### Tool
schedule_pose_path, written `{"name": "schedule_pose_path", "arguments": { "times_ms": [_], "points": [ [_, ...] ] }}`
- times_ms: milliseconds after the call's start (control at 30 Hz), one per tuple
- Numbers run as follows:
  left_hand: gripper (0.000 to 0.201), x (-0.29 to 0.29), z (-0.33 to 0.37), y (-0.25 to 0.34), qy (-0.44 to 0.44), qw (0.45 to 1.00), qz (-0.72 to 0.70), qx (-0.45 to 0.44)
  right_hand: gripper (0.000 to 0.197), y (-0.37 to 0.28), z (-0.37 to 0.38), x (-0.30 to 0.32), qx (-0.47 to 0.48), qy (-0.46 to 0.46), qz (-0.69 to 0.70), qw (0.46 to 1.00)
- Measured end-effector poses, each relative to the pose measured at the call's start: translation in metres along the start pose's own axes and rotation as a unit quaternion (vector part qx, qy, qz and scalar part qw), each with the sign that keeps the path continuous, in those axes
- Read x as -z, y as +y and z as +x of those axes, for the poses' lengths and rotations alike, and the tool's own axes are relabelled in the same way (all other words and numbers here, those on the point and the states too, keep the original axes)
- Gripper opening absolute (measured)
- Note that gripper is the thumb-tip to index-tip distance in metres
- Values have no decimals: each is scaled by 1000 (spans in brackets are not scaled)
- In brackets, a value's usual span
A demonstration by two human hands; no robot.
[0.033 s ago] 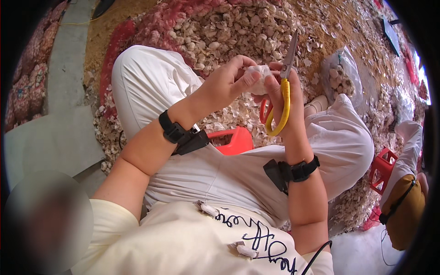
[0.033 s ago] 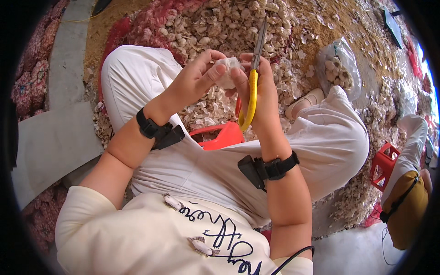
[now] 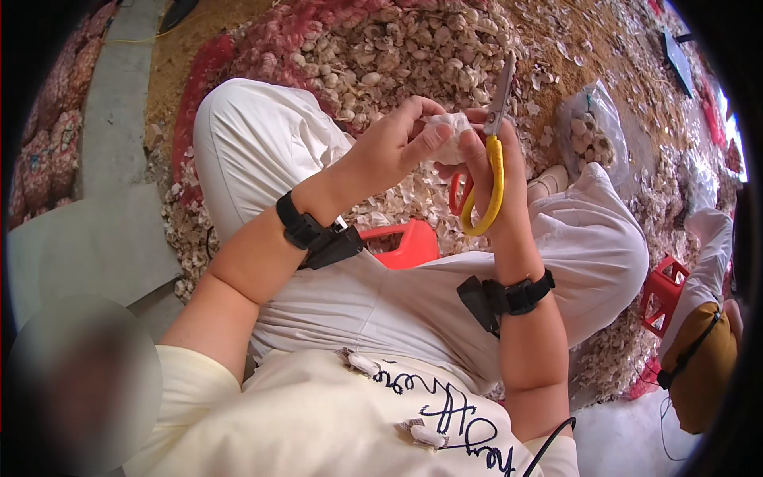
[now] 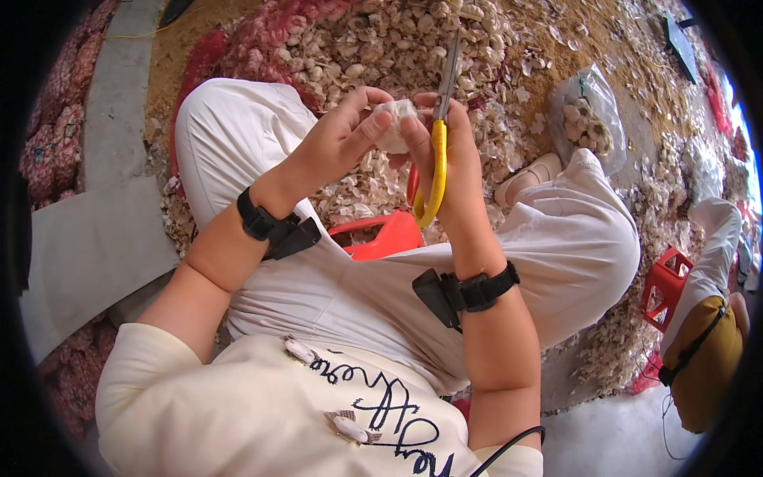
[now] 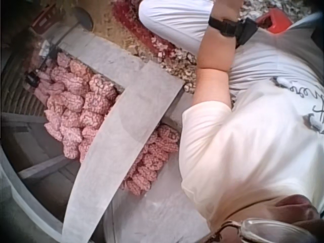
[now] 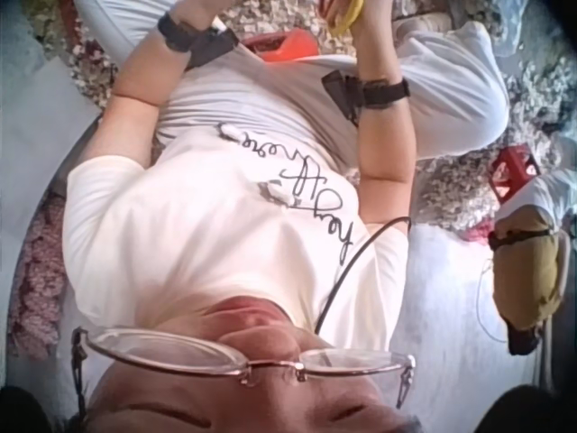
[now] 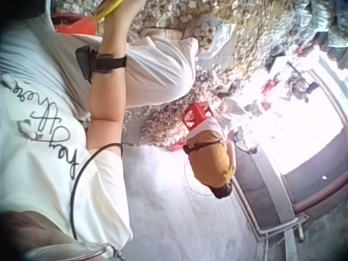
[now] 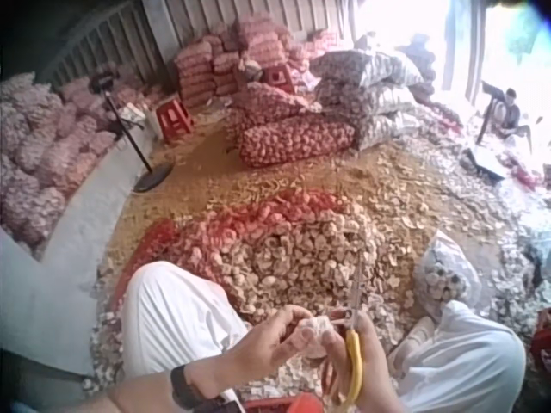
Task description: Trimming the roots and stalks of garlic bulbs using scissors.
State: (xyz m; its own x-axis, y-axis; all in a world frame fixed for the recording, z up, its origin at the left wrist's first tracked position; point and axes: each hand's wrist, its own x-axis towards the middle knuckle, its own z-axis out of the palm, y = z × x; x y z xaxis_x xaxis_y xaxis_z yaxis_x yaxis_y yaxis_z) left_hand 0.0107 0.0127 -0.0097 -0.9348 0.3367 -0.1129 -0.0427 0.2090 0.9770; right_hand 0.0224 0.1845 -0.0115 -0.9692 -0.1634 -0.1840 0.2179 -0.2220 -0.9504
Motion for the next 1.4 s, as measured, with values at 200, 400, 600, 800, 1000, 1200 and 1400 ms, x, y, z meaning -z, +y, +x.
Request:
{"name": "schedule_pose_path", "arguments": {
  "times_ms": [200,400,600,800,1000,1200,1400],
  "points": [
    [56,1,0,-4,-24,1000,-3,-2,36,2,1,-1,-22,-10,25,999],
    [58,1,-5,13,-44,999,-20,25,35,-6,-2,-1,-12,4,67,998],
    [55,0,-3,2,-21,996,-71,55,35,-3,-4,-3,-5,-14,33,999],
    [48,1,0,-1,-34,999,-4,29,34,3,-1,0,8,-19,31,999],
    [45,-2,-1,-10,-12,999,15,-30,35,2,-3,-2,2,-10,20,1000],
    [47,3,-1,-2,20,999,9,33,32,-1,-4,-3,3,-5,10,1000],
    [52,1,-3,4,-17,997,76,-9,29,0,-3,-1,6,-5,13,1000]
  ]
}}
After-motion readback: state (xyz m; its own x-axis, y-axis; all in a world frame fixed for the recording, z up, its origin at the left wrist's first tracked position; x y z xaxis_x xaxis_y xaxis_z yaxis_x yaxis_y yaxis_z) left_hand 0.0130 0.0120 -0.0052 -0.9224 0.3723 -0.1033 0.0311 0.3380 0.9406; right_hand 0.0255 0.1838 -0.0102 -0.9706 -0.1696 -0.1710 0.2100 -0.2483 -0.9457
